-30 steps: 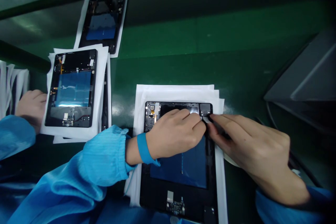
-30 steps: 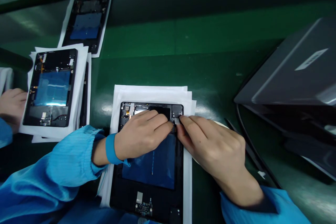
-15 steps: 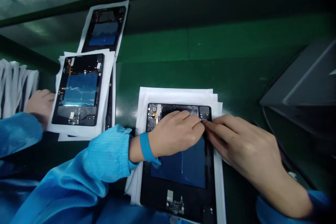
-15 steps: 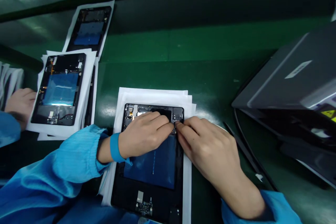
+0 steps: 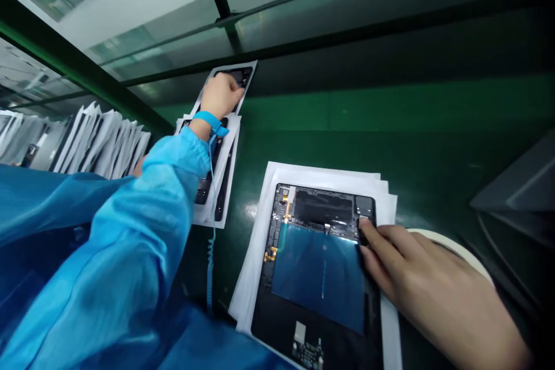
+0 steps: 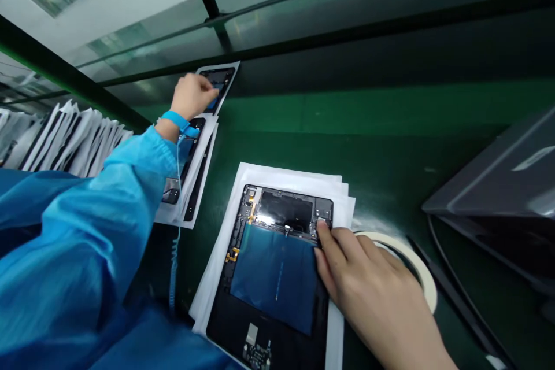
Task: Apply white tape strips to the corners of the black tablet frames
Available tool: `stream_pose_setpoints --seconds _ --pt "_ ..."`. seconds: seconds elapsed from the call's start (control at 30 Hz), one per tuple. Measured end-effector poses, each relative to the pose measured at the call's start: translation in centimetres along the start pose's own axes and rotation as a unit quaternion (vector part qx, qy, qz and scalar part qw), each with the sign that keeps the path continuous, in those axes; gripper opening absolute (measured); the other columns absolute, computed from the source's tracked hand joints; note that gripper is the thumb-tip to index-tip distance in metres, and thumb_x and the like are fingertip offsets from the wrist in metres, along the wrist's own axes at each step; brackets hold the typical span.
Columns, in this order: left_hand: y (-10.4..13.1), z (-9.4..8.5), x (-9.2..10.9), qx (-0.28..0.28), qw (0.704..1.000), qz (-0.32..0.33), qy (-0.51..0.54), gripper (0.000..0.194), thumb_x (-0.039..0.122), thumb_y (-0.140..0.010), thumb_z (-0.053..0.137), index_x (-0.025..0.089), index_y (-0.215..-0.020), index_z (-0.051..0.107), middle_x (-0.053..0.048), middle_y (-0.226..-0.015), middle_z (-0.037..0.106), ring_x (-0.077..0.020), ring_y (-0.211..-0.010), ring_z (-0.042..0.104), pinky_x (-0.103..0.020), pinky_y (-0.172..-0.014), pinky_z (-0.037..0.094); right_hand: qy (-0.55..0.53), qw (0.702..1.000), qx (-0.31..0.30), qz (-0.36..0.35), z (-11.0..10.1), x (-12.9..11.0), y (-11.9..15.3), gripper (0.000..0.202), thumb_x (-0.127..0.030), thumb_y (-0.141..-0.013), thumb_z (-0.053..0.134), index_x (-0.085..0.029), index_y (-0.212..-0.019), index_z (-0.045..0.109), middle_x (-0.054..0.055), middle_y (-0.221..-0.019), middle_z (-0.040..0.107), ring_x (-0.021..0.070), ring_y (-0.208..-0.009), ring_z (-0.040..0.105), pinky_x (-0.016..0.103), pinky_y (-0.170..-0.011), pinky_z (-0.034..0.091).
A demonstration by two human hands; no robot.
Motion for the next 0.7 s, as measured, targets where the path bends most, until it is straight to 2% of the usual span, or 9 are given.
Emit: stream_pose_setpoints --seconds 0.07,0.13,0.23,0.33,0.4,0.5,0.6,0.67,0.7 --pt "-2.0 2.5 -3.1 -0.07 0.994 -0.065 -0.049 0.028 0.029 -0.086 0.066 0.005 -0.1 0.067 -0.017 -0.107 0.068 -0.0288 -0.11 0.059 -0.038 -0.097 0.043 -0.005 1.0 -0.001 0.007 0.0 0.1 -0.1 0.029 -0.019 -0.096 0.047 -0.004 -0.111 0.066 0.006 -0.081 0.064 0.0176 -0.065 0.053 0.034 -0.06 0.038" --pt "-2.9 4.4 -4.4 -0.113 0.985 -0.096 -0.084 0.042 0.032 -0.083 0.073 0.0 -0.11 0.063 -0.019 -0.114 0.066 -0.027 -0.114 0.057 -0.038 -0.099 0.042 -0.015 1.0 -0.004 0.013 0.0 0.2 -0.1 0.03 -0.02 -0.096 0.045 -0.005 -0.111 0.067 0.006 -0.081 0.064 0.017 -0.064 0.052 0.033 -0.059 0.037" --pt "-3.4 6.0 -4.4 -0.134 0.979 -0.105 -0.112 0.045 0.034 -0.092 0.065 0.001 -0.122 0.056 -0.015 -0.123 0.061 -0.0182 -0.111 0.057 -0.039 -0.102 0.043 -0.025 0.999 -0.006 0.026 0.0 0.5 -0.1 0.029 -0.022 -0.097 0.047 -0.006 -0.11 0.067 0.005 -0.079 0.063 0.0164 -0.062 0.051 0.033 -0.058 0.036" --pt "-3.9 6.5 -3.8 -0.137 0.975 -0.105 -0.139 0.036 0.033 -0.099 0.057 0.01 -0.126 0.054 -0.012 -0.129 0.057 -0.0186 -0.109 0.059 -0.046 -0.099 0.048 -0.028 0.999 -0.011 0.033 0.0 0.7 -0.2 0.03 -0.024 -0.096 0.048 -0.006 -0.111 0.067 0.005 -0.078 0.062 0.0167 -0.063 0.049 0.033 -0.058 0.035" --pt "-4.4 6.2 -3.2 -0.133 0.975 -0.102 -0.149 0.037 0.031 -0.098 0.06 0.01 -0.128 0.053 -0.012 -0.131 0.056 -0.0201 -0.113 0.057 -0.047 -0.099 0.048 -0.036 0.998 -0.017 0.038 0.0 0.8 -0.2 0.029 -0.024 -0.096 0.05 -0.006 -0.111 0.067 0.005 -0.078 0.063 0.0172 -0.064 0.05 0.034 -0.059 0.035" --pt "-5.5 4.9 -1.1 -0.121 0.979 -0.075 -0.143 0.042 0.026 -0.093 0.064 0.002 -0.125 0.054 -0.012 -0.13 0.056 -0.0237 -0.121 0.052 -0.044 -0.106 0.041 -0.042 0.998 -0.021 0.043 0.0 1.1 -0.1 0.026 -0.026 -0.093 0.055 -0.008 -0.108 0.068 0.006 -0.083 0.066 0.0186 -0.068 0.053 0.035 -0.061 0.037" --pt "-6.3 2.3 2.9 -0.086 0.989 -0.002 -0.121 0.037 0.024 -0.091 0.059 -0.003 -0.117 0.058 -0.011 -0.119 0.058 -0.0372 -0.123 0.052 -0.047 -0.104 0.041 -0.055 0.996 0.0 0.07 -0.6 1.6 -0.1 0.029 -0.028 -0.091 0.059 -0.009 -0.113 0.067 0.009 -0.092 0.069 0.0207 -0.073 0.057 0.036 -0.063 0.04" --pt "-5.5 0.4 6.0 -0.071 0.992 0.041 -0.099 0.038 0.027 -0.093 0.053 -0.003 -0.114 0.059 -0.009 -0.113 0.057 -0.039 -0.12 0.053 -0.047 -0.1 0.042 -0.137 0.982 0.034 0.125 -1.0 2.6 -0.3 0.032 -0.029 -0.092 0.06 -0.014 -0.12 0.064 0.01 -0.102 0.069 0.0211 -0.079 0.061 0.035 -0.068 0.045" --pt "-4.5 -0.6 7.5 -0.065 0.992 0.06 -0.087 0.038 0.028 -0.093 0.052 -0.002 -0.115 0.058 -0.008 -0.112 0.056 -0.0362 -0.119 0.054 -0.044 -0.1 0.042 -0.206 0.964 0.045 0.162 -1.0 3.2 -0.7 0.034 -0.031 -0.092 0.059 -0.018 -0.124 0.063 0.01 -0.108 0.069 0.0211 -0.083 0.064 0.035 -0.071 0.048"
Point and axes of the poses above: each hand's wrist, its own y-axis away from the middle knuckle, its own z-axis out of the palm, x = y × z, the point moved 7 cm from there along -y, towards the middle knuckle
